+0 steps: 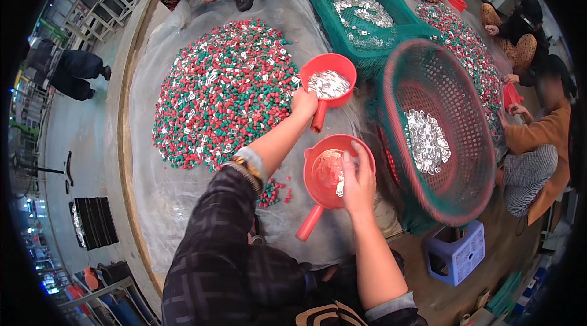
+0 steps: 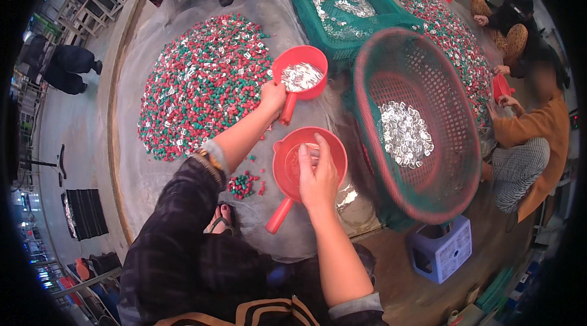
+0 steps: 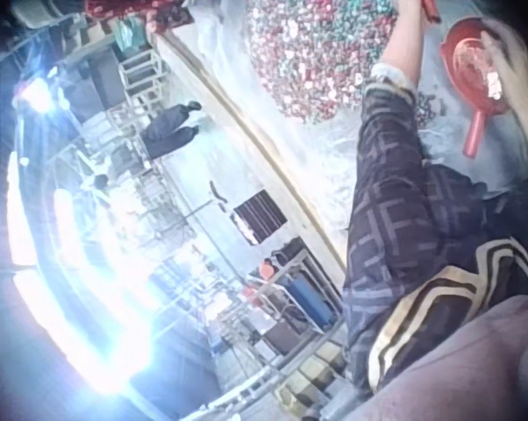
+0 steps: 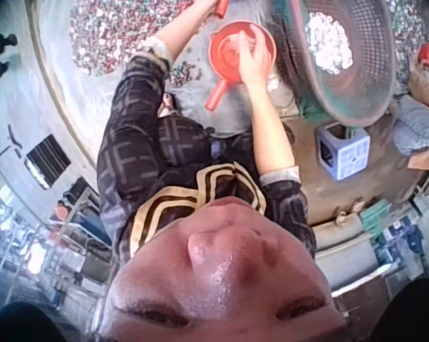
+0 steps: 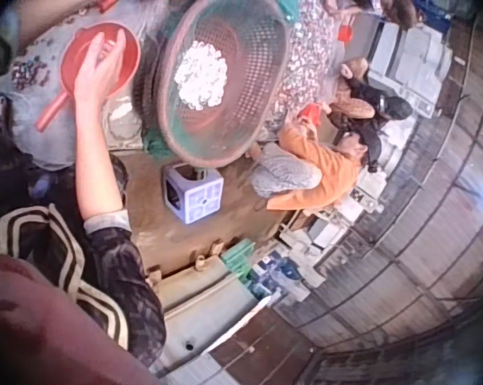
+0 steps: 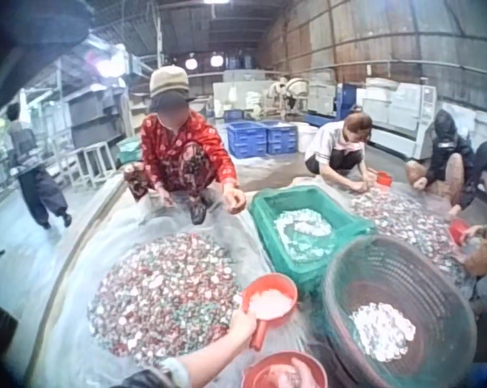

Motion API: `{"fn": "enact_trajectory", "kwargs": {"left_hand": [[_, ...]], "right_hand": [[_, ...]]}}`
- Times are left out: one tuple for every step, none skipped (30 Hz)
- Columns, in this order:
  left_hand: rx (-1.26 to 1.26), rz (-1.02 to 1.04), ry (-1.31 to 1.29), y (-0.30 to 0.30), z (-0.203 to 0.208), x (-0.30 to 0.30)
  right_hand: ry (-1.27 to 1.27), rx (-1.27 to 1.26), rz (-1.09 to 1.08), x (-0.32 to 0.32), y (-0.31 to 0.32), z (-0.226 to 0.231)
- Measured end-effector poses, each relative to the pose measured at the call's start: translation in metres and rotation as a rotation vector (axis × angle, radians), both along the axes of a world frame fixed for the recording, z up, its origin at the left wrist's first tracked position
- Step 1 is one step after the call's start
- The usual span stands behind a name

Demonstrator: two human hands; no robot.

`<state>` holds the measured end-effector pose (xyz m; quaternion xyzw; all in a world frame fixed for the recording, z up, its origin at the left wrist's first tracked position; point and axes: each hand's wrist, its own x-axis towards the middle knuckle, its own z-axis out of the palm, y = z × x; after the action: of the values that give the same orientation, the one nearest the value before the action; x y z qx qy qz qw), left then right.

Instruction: The person picks up small white tiles from a large pile on a sheet on the floor and places them into a red plastic bowl.

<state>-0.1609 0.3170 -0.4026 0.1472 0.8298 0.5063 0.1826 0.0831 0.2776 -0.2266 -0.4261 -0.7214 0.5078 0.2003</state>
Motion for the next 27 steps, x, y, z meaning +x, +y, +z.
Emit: {"fn": "enact_trajectory", "kwargs": {"left_hand": [[0.072,-0.03,-0.204,0.017,0.008,-0.002],[0.133,-0.047,-0.408,0.024,0.023,0.0],[0.19,-0.046,-0.606,0.024,0.028,-0.001],[0.298,-0.04,-0.831,0.029,0.023,-0.01],[0.4,-0.025,-1.045,0.026,0.022,-0.013],[0.342,-0.085,-0.753,0.024,0.02,-0.009],[0.262,-0.14,-0.471,0.014,0.027,-0.002],[0.217,-0.24,-0.404,-0.004,0.034,0.005],[0.168,-0.338,-0.338,-0.024,0.044,0.013],[0.072,-0.427,-0.264,-0.05,0.061,0.019],[-0.025,-0.468,-0.125,-0.085,0.079,0.02],[0.008,-0.499,-0.094,-0.116,0.091,0.014],[-0.018,-0.437,-0.027,-0.157,0.086,-0.001],[-0.082,-0.351,0.014,-0.198,0.076,-0.016],[-0.182,-0.237,0.032,-0.237,0.068,-0.021],[-0.291,-0.213,0.239,-0.276,0.06,-0.02],[-0.402,-0.184,0.158,-0.303,0.062,-0.01],[-0.478,-0.194,0.082,-0.319,0.061,-0.001],[-0.454,-0.21,0.14,-0.333,0.047,0.01],[-0.426,-0.232,0.188,-0.345,0.022,0.021],[-0.398,-0.254,0.239,-0.353,0.004,0.029],[-0.417,-0.247,0.306,-0.353,-0.005,0.033],[-0.435,-0.234,0.373,-0.349,-0.012,0.039],[-0.455,-0.218,0.44,-0.347,-0.017,0.043],[-0.461,-0.204,0.422,-0.341,-0.017,0.045],[-0.471,-0.184,0.405,-0.336,-0.013,0.046],[-0.482,-0.163,0.386,-0.333,-0.01,0.048]], "right_hand": [[0.021,-0.003,-0.031,0.0,0.006,-0.001],[0.042,-0.018,-0.05,0.002,0.01,-0.004],[0.067,-0.045,-0.055,0.004,0.012,-0.009],[0.05,-0.021,-0.067,0.003,0.013,-0.009],[0.08,0.084,-0.062,0.004,0.015,-0.023],[0.083,0.037,-0.057,0.007,0.019,-0.028],[0.078,-0.017,-0.055,0.006,0.022,-0.027],[0.123,-0.032,-0.067,0.007,0.025,-0.025],[0.169,-0.05,-0.078,0.007,0.028,-0.024],[0.176,-0.065,-0.082,0.01,0.03,-0.023],[0.189,-0.084,-0.08,0.011,0.029,-0.021],[0.187,-0.032,-0.07,0.013,0.027,-0.019],[0.193,-0.066,-0.024,0.008,0.019,-0.014],[0.176,-0.047,0.036,0.004,0.009,-0.011],[0.16,-0.022,0.092,-0.001,-0.001,-0.01],[0.131,0.0,0.173,-0.005,-0.013,-0.009],[0.103,0.027,0.254,-0.011,-0.024,-0.008],[0.082,0.019,0.3,-0.015,-0.034,-0.012],[0.03,0.043,0.37,-0.02,-0.046,-0.012],[-0.033,0.069,0.438,-0.025,-0.058,-0.01],[-0.094,0.095,0.502,-0.03,-0.07,-0.011],[-0.147,0.095,0.552,-0.034,-0.081,-0.011],[-0.199,0.097,0.606,-0.039,-0.091,-0.012],[-0.253,0.098,0.661,-0.043,-0.101,-0.014],[-0.288,0.083,0.67,-0.045,-0.11,-0.021],[-0.32,0.067,0.684,-0.045,-0.117,-0.032],[-0.353,0.051,0.699,-0.044,-0.124,-0.039]]}}
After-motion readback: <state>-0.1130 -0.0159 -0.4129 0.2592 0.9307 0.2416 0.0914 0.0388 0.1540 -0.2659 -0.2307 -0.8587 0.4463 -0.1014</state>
